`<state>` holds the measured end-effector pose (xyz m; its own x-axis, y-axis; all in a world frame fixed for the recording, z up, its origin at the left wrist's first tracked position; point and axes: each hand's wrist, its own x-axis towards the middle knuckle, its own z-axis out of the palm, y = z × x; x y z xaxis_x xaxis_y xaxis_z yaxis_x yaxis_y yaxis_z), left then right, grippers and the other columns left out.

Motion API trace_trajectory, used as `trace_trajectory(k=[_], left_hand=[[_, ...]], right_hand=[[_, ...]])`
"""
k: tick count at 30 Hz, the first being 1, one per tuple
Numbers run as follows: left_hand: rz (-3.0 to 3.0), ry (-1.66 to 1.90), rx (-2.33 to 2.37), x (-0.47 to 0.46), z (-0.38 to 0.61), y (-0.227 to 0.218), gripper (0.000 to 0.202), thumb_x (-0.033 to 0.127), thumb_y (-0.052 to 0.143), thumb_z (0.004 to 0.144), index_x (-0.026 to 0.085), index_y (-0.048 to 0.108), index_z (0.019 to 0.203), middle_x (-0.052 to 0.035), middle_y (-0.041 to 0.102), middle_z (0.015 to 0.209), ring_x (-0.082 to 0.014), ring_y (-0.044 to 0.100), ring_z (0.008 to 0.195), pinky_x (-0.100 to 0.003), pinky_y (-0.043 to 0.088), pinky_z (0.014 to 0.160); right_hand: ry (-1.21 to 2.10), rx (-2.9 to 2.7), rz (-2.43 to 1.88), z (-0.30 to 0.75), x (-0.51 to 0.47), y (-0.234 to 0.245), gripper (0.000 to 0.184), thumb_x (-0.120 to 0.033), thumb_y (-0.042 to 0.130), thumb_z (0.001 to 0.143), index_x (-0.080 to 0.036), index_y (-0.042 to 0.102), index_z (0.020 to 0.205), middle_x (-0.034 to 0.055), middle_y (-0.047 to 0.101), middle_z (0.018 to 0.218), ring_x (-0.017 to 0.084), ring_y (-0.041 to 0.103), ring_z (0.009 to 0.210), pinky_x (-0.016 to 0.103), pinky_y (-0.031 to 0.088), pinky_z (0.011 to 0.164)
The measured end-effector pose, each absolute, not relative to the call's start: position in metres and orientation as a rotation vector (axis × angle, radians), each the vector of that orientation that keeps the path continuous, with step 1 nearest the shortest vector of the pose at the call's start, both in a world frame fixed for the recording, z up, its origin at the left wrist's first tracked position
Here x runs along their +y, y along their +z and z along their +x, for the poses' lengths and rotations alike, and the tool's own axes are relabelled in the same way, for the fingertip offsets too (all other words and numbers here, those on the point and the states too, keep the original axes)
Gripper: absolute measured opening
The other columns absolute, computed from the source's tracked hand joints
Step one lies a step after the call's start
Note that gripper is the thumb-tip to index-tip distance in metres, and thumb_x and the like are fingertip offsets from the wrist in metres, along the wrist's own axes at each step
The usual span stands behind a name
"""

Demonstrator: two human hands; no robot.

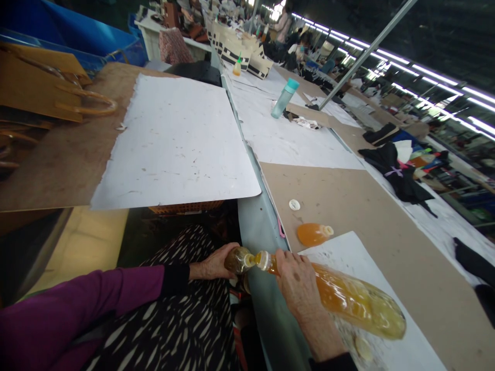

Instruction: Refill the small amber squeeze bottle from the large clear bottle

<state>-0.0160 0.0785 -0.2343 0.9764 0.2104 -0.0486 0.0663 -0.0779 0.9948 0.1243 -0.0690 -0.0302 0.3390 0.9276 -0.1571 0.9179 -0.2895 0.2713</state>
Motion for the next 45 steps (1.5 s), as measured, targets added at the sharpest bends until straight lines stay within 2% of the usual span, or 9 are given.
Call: trace_trajectory(k=[13,19,24,32,45], left_hand=[[1.629,0.135,0.228,0.078,-0.015,-0.235,0.089,0.023,0.083,0.05,0.02,0.039,0.127,-0.0075,0.05,0.121,-0.0275,0.049,0.11,-0.04,0.041,0.096],[1.615,0.157,0.188,0.08,-0.016,-0.233,0.081,0.026,0.082,0.053,0.018,0.042,0.123,-0.0078,0.051,0.118,-0.0265,0.05,0.108,-0.037,0.043,0.094],[1.624,0.139,0.213,0.081,-0.017,-0.237,0.086,0.028,0.083,0.052,0.019,0.04,0.126,-0.0084,0.05,0.119,-0.0268,0.05,0.109,-0.039,0.042,0.095],[1.614,0.112,0.243,0.081,-0.017,-0.243,0.087,0.025,0.082,0.052,0.021,0.038,0.127,-0.0076,0.05,0.119,-0.0281,0.048,0.112,-0.041,0.039,0.097],[1.661,0.101,0.21,0.081,-0.016,-0.249,0.08,0.021,0.079,0.054,0.019,0.039,0.123,-0.0077,0.052,0.114,-0.0279,0.05,0.108,-0.039,0.043,0.092]], right_hand=[[0.063,1.652,2.282,0.125,-0.069,-0.031,0.022,-0.007,0.058,0.07,-0.02,0.047,0.084,0.0026,0.058,0.076,0.023,0.054,0.075,0.036,0.035,0.069],[0.032,1.638,2.293,0.123,-0.068,-0.029,0.02,-0.006,0.055,0.071,-0.02,0.047,0.082,0.0029,0.058,0.076,0.023,0.054,0.075,0.037,0.035,0.069],[0.058,1.648,2.296,0.122,-0.067,-0.029,0.02,-0.006,0.056,0.071,-0.02,0.047,0.082,0.0024,0.057,0.074,0.024,0.054,0.074,0.037,0.035,0.069],[0.058,1.659,2.294,0.122,-0.067,-0.029,0.021,-0.007,0.055,0.07,-0.021,0.045,0.082,0.0024,0.057,0.073,0.023,0.053,0.072,0.036,0.035,0.068],[0.046,1.637,2.29,0.123,-0.066,-0.029,0.021,-0.007,0.055,0.07,-0.021,0.044,0.081,0.0021,0.057,0.073,0.023,0.053,0.071,0.035,0.033,0.068]])
